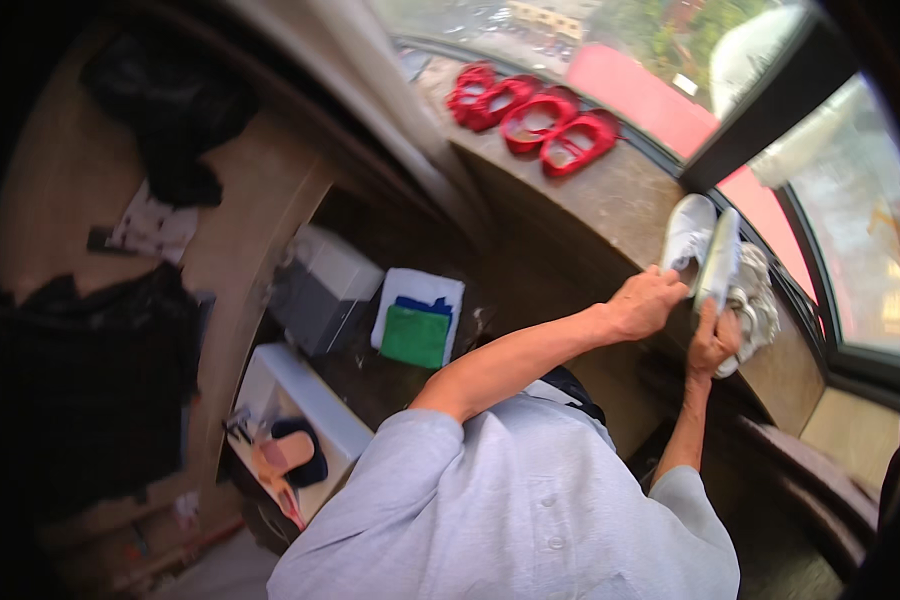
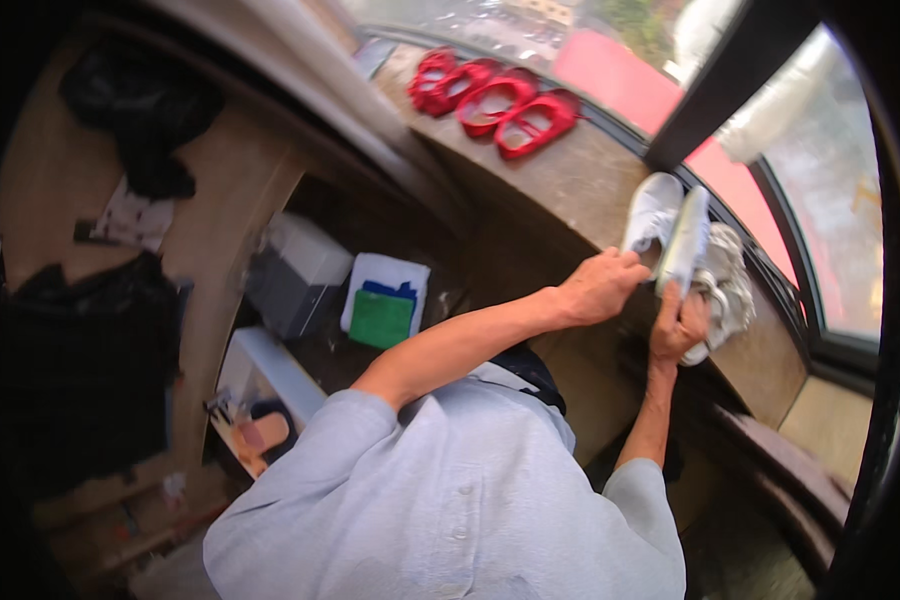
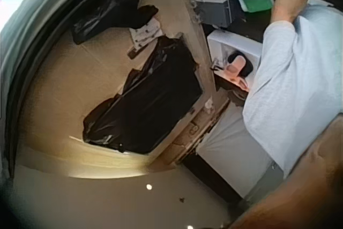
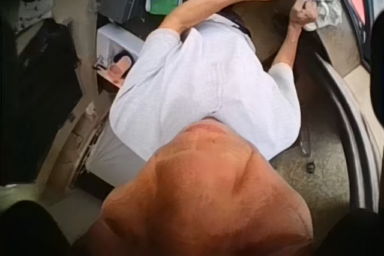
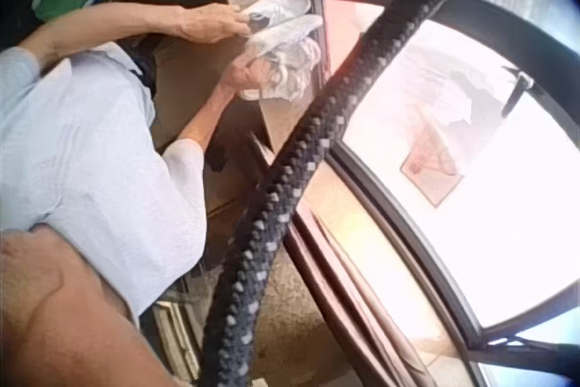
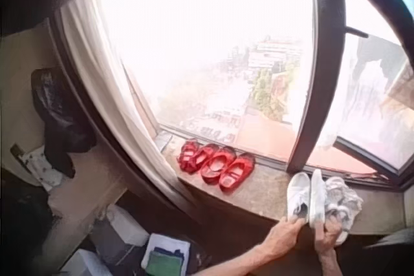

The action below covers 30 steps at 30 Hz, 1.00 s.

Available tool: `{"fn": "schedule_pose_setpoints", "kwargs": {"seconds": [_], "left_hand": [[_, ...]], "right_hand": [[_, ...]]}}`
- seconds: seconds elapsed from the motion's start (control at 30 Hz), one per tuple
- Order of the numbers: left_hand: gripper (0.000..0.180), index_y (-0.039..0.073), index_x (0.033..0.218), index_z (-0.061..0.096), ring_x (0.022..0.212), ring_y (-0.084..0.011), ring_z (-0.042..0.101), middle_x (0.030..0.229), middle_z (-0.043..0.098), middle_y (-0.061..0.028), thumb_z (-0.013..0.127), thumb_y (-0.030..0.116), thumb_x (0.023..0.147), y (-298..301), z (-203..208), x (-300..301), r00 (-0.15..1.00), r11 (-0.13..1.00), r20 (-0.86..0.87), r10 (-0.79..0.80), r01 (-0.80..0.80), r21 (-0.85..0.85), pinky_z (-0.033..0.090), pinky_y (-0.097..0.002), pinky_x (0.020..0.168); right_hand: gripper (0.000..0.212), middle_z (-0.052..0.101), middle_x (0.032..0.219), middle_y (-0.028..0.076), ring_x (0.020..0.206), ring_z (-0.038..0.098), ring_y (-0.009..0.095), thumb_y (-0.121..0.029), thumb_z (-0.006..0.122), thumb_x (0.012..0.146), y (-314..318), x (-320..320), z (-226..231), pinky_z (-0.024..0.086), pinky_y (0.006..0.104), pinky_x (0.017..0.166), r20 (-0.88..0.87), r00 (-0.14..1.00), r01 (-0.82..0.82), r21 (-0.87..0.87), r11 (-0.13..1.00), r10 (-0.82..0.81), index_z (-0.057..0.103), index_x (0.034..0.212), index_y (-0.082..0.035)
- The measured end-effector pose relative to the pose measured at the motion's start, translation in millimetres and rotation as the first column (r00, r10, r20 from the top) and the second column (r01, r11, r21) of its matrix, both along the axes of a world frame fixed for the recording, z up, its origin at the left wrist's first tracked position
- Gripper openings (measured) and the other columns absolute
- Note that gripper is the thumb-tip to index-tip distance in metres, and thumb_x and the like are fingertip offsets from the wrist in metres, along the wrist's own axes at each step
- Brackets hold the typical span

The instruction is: The person scrubs a pair of pink slippers and a white sneaker with a pink brush in a bucket of soapy water. They rinse the items and place them on the sink counter.

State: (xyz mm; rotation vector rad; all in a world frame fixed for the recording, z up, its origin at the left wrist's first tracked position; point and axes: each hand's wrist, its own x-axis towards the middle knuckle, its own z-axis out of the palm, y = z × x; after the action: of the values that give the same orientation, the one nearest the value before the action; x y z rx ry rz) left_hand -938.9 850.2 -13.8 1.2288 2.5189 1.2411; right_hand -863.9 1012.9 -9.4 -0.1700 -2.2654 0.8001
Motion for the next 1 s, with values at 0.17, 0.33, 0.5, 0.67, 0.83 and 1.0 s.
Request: {"fn": "schedule_pose_setpoints", "kwargs": {"seconds": [0.17, 0.33, 0.5, 0.67, 0.83, 1.0], "left_hand": [[0.013, 0.005, 0.093, 0.065, 0.081, -0.0375, 0.063, 0.088, 0.061, -0.0153, 0.064, 0.003, 0.08, -15, 17, 12, 0.997, 0.964, 0.019, 0.078, -0.08, 0.254, 0.052, -0.0459, 0.072], [0.014, 0.003, 0.095, 0.066, 0.076, -0.0373, 0.063, 0.083, 0.06, -0.0158, 0.066, 0.003, 0.081, -41, 38, 18, 0.982, 0.907, 0.114, 0.149, -0.182, 0.38, 0.051, -0.046, 0.067], [0.015, 0.004, 0.095, 0.067, 0.077, -0.0362, 0.063, 0.081, 0.06, -0.015, 0.066, 0.002, 0.08, -79, 59, 24, 0.979, 0.875, 0.086, 0.182, -0.202, 0.44, 0.051, -0.0448, 0.068], [0.014, 0.002, 0.092, 0.067, 0.078, -0.0352, 0.064, 0.081, 0.061, -0.0145, 0.067, 0.003, 0.078, -139, 75, 43, 0.961, 0.832, 0.085, 0.263, -0.271, 0.485, 0.052, -0.0435, 0.07], [0.014, 0.001, 0.093, 0.068, 0.079, -0.0371, 0.066, 0.083, 0.064, -0.0162, 0.065, 0.005, 0.08, -218, 89, 77, 0.9, 0.754, 0.145, 0.41, -0.424, 0.501, 0.053, -0.0449, 0.07], [0.017, 0.0, 0.094, 0.07, 0.079, -0.0357, 0.067, 0.087, 0.068, -0.0162, 0.065, 0.007, 0.079, -296, 86, 120, 0.78, 0.621, 0.201, 0.593, -0.602, 0.502, 0.054, -0.0444, 0.068]], "right_hand": [[0.028, 0.061, 0.07, 0.01, 0.066, 0.052, 0.02, -0.017, 0.061, 0.102, -11, 5, 13, 0.043, 0.0365, 0.063, 0.114, 0.993, -0.003, -0.224, 0.975, 0.029, 0.07, 0.089, 0.006], [0.031, 0.063, 0.076, 0.006, 0.07, 0.052, 0.014, -0.022, 0.06, 0.103, -44, -4, 46, 0.043, 0.0317, 0.063, 0.147, 0.989, 0.038, -0.387, 0.921, 0.021, 0.07, 0.092, 0.005], [0.031, 0.062, 0.076, 0.001, 0.071, 0.049, 0.01, -0.022, 0.06, 0.103, -78, -7, 71, 0.041, 0.0281, 0.062, 0.162, 0.983, 0.008, -0.498, 0.867, 0.084, 0.071, 0.092, 0.004], [0.031, 0.067, 0.088, 0.002, 0.078, 0.057, 0.009, -0.02, 0.058, 0.104, -139, -2, 94, 0.047, 0.025, 0.069, 0.123, 0.965, -0.098, -0.656, 0.749, 0.234, 0.07, 0.099, 0.008], [0.029, 0.064, 0.081, -0.001, 0.073, 0.052, 0.006, -0.02, 0.06, 0.103, -194, 1, 98, 0.041, 0.0238, 0.065, 0.187, 0.888, -0.226, -0.617, 0.754, 0.42, 0.072, 0.093, 0.005], [0.032, 0.058, 0.072, -0.007, 0.066, 0.043, 0.002, -0.024, 0.062, 0.101, -286, 2, 106, 0.028, 0.022, 0.059, 0.219, 0.758, -0.344, -0.666, 0.662, 0.614, 0.072, 0.083, 0.001]]}}
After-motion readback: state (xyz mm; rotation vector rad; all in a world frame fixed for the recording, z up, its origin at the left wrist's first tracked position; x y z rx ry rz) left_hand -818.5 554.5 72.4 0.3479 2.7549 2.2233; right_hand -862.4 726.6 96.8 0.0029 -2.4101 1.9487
